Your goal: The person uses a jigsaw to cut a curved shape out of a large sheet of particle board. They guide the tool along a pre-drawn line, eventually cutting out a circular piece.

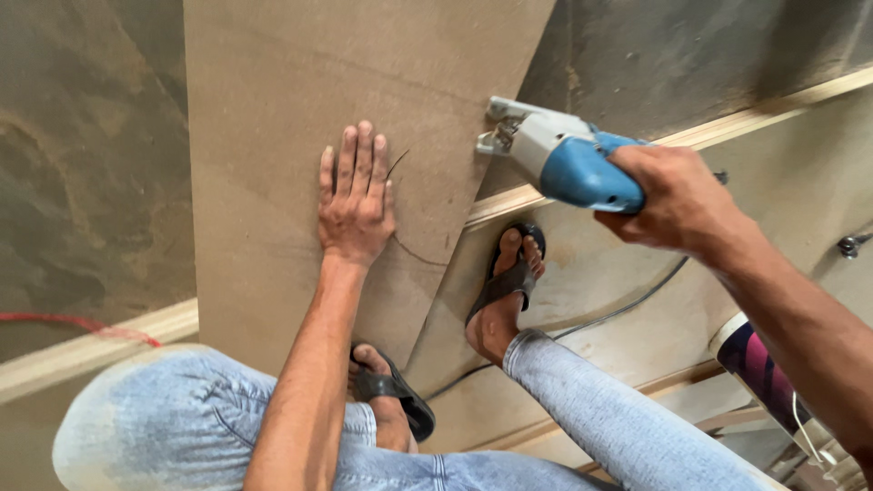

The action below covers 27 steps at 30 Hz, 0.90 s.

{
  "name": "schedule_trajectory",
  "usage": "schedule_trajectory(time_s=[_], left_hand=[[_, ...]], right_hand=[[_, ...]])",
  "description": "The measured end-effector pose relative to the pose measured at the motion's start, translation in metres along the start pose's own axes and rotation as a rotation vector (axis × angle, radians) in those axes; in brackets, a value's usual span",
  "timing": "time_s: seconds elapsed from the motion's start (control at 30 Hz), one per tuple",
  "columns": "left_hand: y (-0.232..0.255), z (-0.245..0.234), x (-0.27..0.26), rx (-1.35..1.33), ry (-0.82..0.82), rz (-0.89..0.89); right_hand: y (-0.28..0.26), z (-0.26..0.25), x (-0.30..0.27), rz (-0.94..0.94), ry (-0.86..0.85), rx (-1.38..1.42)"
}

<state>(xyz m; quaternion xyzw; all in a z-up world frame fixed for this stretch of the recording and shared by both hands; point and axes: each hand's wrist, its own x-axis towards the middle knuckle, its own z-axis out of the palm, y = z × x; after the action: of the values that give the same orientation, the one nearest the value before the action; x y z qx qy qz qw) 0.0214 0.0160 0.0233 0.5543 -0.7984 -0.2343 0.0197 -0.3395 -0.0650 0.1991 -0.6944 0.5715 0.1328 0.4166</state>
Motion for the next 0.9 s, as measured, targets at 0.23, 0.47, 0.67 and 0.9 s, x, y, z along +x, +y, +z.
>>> schedule_trajectory(time_s=[0.23, 0.47, 0.67, 0.9], left_hand=[[0.001, 0.000, 0.002, -0.003, -0.005, -0.012], [0.002, 0.001, 0.003, -0.024, 0.015, -0.015], [0.003, 0.001, 0.002, 0.012, 0.008, -0.013], [0.002, 0.000, 0.001, 0.017, -0.024, -0.023]], right_hand=[[-0.003, -0.002, 0.000, -0.036, 0.063, 0.040], [-0.008, -0.008, 0.000, -0.041, 0.084, 0.067], [-0.013, -0.011, 0.001, -0.023, 0.074, 0.082], [-0.014, -0.010, 0.001, -0.024, 0.073, 0.056]])
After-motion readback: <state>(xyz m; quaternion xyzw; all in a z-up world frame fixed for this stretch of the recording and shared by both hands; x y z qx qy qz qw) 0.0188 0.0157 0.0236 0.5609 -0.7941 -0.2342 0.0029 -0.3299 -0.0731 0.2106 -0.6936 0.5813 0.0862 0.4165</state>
